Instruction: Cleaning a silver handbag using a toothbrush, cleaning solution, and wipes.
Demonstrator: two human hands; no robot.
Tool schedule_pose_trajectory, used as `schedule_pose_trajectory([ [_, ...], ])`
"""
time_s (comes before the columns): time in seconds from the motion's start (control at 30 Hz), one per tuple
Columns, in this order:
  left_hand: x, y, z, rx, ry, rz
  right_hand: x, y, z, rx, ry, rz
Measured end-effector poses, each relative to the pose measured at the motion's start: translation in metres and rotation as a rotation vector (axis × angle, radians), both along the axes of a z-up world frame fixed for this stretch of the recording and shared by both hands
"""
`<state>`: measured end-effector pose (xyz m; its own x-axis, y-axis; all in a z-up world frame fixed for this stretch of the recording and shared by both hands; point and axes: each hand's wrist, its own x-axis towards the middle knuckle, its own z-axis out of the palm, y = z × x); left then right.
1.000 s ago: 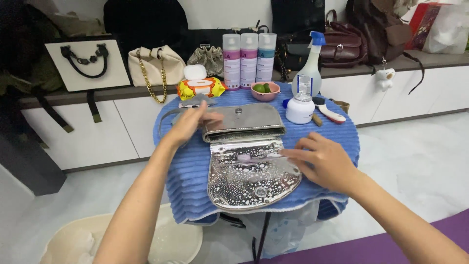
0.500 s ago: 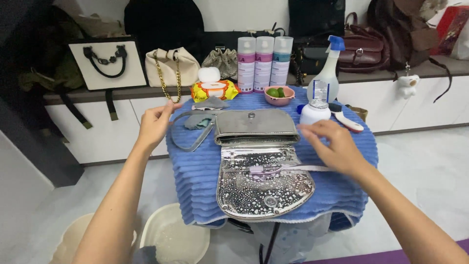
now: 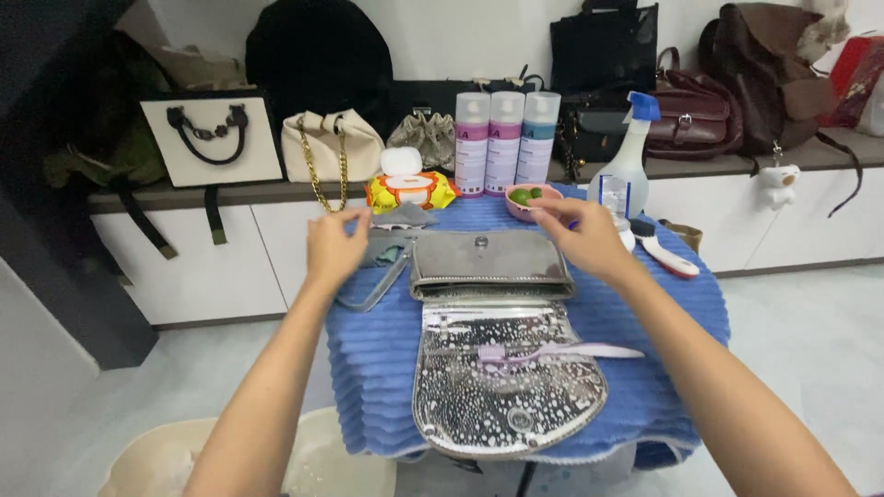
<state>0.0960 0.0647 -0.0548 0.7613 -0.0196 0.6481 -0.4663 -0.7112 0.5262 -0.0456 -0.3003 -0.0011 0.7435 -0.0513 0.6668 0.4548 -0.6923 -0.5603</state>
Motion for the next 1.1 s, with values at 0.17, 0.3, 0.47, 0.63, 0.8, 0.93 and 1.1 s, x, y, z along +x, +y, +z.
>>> schedule_pose_trajectory([
  [0.17, 0.018, -0.031, 0.016, 0.121, -0.060, -0.037, 0.007, 0.020, 0.006, 0.008, 0.180, 0.029],
  [0.3, 0.012, -0.040, 0.039, 0.176, -0.027, -0.056, 0.007, 0.016, 0.003, 0.007, 0.284, 0.032],
  [0.47, 0.050, -0.039, 0.035, 0.229, 0.031, 0.000, -0.010, 0.017, 0.007, 0.086, 0.332, 0.071],
  [0.63, 0.061, -0.052, 0.042, 0.299, 0.057, 0.066, -0.014, 0.017, 0.005, -0.007, 0.305, 0.098],
  [0.8, 0.122, -0.048, 0.041, 0.199, 0.019, 0.034, -0.002, 0.007, -0.008, -0.101, 0.232, 0.180],
  [0.93, 0.139, -0.061, 0.056, 0.237, 0.072, 0.071, -0.001, 0.005, -0.007, -0.104, 0.229, 0.189],
  [1.1, 0.160, -0.087, 0.063, 0.532, 0.127, 0.204, -0.002, 0.003, -0.006, -0.063, 0.273, 0.186],
])
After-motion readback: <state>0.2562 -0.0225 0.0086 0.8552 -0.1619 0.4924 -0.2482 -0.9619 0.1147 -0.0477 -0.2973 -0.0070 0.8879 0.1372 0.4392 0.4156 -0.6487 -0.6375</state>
